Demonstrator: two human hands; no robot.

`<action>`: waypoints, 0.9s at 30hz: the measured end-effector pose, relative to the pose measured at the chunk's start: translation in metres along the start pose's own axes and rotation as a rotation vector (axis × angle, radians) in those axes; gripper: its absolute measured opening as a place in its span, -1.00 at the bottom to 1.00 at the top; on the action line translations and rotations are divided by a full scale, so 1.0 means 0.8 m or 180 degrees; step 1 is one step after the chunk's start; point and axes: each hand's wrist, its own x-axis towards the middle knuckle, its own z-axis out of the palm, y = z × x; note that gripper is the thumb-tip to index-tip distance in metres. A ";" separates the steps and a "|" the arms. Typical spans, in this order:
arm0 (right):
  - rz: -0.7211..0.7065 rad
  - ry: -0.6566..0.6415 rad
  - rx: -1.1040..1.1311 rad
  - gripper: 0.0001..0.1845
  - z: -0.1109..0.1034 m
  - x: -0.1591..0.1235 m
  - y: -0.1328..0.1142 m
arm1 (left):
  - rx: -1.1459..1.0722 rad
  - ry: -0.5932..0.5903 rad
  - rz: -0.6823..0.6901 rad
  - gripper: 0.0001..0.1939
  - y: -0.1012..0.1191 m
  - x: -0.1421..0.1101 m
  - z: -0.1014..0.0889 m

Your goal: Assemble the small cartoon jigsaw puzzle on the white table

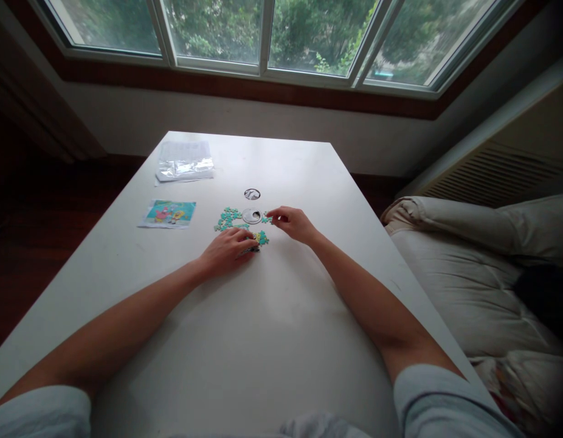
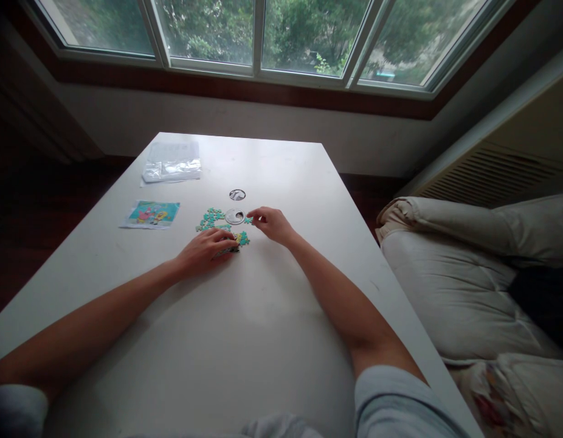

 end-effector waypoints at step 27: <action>0.0259 -0.1266 0.0038 -0.82 0.001 -0.007 -0.005 | -0.0021 -0.0086 0.0057 -0.72 0.000 0.003 -0.008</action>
